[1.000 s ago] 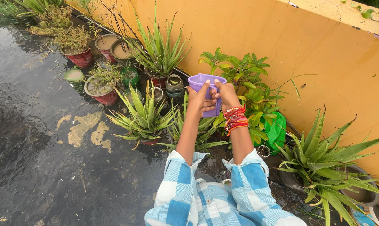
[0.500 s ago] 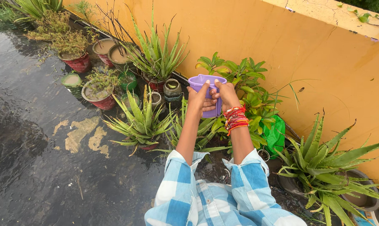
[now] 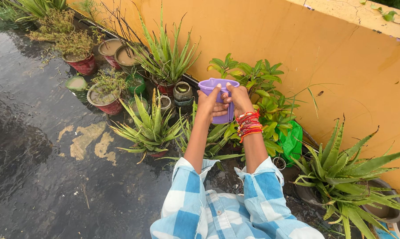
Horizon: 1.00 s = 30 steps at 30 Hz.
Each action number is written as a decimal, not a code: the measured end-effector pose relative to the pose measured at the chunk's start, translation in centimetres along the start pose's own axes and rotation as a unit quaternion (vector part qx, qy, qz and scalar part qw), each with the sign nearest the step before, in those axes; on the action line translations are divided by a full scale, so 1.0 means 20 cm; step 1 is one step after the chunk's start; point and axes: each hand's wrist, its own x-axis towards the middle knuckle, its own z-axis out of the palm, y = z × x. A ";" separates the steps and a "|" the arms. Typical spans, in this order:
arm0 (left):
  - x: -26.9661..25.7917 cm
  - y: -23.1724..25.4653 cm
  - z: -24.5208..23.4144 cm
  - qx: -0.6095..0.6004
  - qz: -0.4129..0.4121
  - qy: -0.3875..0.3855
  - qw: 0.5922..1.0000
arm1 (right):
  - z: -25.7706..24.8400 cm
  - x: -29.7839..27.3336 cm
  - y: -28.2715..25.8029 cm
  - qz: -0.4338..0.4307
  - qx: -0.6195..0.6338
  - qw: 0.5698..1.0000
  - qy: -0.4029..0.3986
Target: The person waters plants on a rooftop by pouring water from a purple mug into several potted plants, then refills the mug from a bucket near a tap and continues watering more plants.
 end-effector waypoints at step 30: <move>-0.03 -0.05 -0.05 0.010 -0.009 -0.019 1.000 | 0.01 -0.07 0.02 0.003 -0.009 1.000 0.006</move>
